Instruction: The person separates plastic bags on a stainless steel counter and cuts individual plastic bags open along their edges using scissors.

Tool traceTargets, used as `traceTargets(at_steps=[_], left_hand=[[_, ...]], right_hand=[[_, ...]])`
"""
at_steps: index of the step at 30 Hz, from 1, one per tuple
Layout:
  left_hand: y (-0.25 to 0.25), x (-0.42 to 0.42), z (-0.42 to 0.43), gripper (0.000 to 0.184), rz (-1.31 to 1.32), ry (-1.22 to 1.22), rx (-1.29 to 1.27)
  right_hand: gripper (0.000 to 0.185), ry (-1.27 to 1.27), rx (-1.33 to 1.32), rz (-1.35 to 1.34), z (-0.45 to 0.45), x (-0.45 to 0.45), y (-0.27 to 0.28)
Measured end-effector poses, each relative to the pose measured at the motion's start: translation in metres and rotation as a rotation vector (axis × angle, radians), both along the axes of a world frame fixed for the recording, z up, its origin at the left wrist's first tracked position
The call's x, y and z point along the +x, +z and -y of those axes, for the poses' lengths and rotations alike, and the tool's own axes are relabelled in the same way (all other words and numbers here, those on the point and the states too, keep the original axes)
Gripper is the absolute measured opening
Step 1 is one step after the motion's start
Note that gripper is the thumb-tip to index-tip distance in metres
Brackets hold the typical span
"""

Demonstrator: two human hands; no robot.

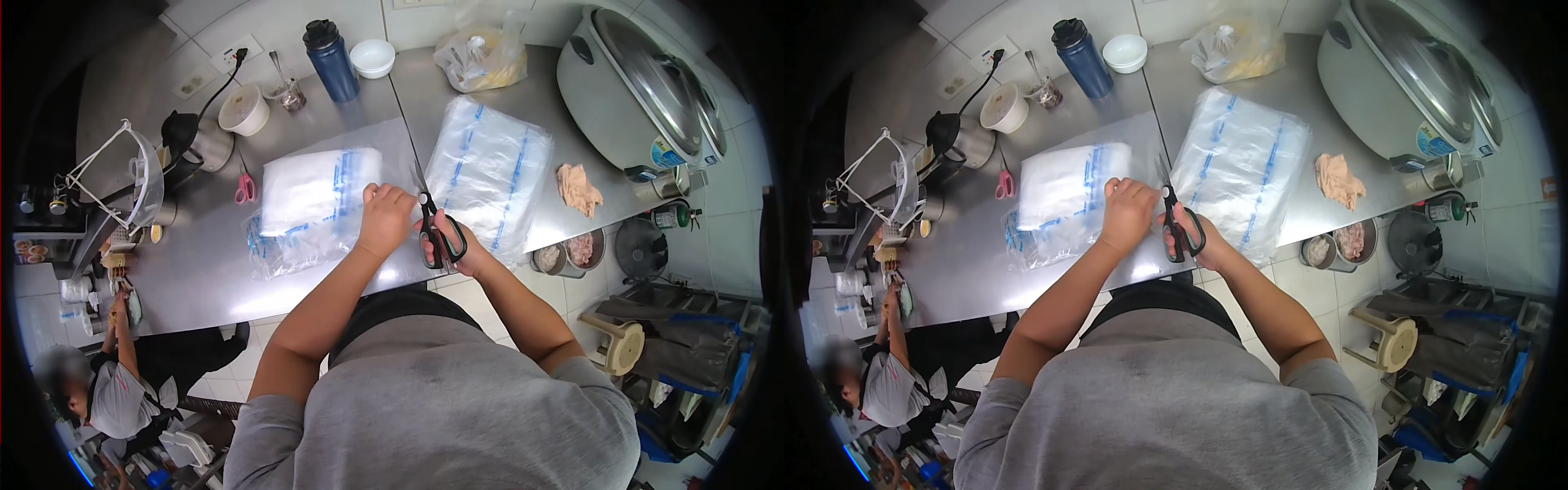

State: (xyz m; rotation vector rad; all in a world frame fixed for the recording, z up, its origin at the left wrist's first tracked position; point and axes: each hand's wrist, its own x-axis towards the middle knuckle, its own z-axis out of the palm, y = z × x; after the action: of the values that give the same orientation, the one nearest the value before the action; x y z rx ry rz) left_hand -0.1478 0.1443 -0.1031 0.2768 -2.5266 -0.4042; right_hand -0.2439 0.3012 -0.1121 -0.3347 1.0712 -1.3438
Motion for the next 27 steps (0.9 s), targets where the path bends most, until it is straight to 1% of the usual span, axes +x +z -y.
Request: traceTargets(at_steps=[3, 6, 7, 10, 11, 13, 15, 19, 22, 25, 27], left_hand=[[0.001, 0.0, 0.005, 0.003, 0.001, 0.029, 0.007], [0.006, -0.003, 0.008, 0.004, -0.002, 0.059, 0.027], [0.007, 0.0, 0.006, 0.004, 0.007, 0.072, 0.041], [0.007, 0.0, 0.005, 0.003, 0.008, 0.071, 0.057], [0.007, 0.0, 0.005, 0.003, 0.007, 0.054, 0.07], [0.005, 0.004, 0.001, 0.002, 0.013, 0.014, 0.105], [0.006, 0.006, -0.005, 0.002, 0.015, -0.023, 0.119], [0.013, 0.008, -0.018, 0.001, -0.02, -0.066, 0.069], [0.016, 0.013, -0.03, 0.008, -0.029, -0.145, 0.051], [0.02, 0.017, -0.046, 0.009, -0.057, -0.204, 0.026], [0.027, 0.022, -0.055, 0.008, -0.027, -0.271, 0.051]], right_hand=[[0.084, 0.017, 0.034, -0.103, 0.0, 0.0, 0.007], [0.081, 0.047, -0.035, 0.106, 0.0, 0.003, 0.01], [0.085, 0.111, -0.06, 0.121, 0.0, 0.0, 0.008], [0.087, 0.128, -0.095, 0.177, 0.001, -0.005, 0.011], [0.088, 0.109, -0.092, 0.23, 0.003, -0.007, 0.012], [0.086, 0.063, -0.118, 0.222, 0.005, -0.007, 0.012], [0.083, 0.003, -0.114, 0.191, 0.008, -0.011, 0.016], [0.084, -0.04, 0.009, 0.035, 0.01, -0.019, 0.007], [0.089, -0.223, 0.12, -0.049, 0.016, -0.019, 0.013], [0.087, -0.31, 0.059, -0.109, 0.026, -0.031, 0.003], [0.086, -0.301, 0.117, -0.128, 0.028, -0.043, -0.002]])
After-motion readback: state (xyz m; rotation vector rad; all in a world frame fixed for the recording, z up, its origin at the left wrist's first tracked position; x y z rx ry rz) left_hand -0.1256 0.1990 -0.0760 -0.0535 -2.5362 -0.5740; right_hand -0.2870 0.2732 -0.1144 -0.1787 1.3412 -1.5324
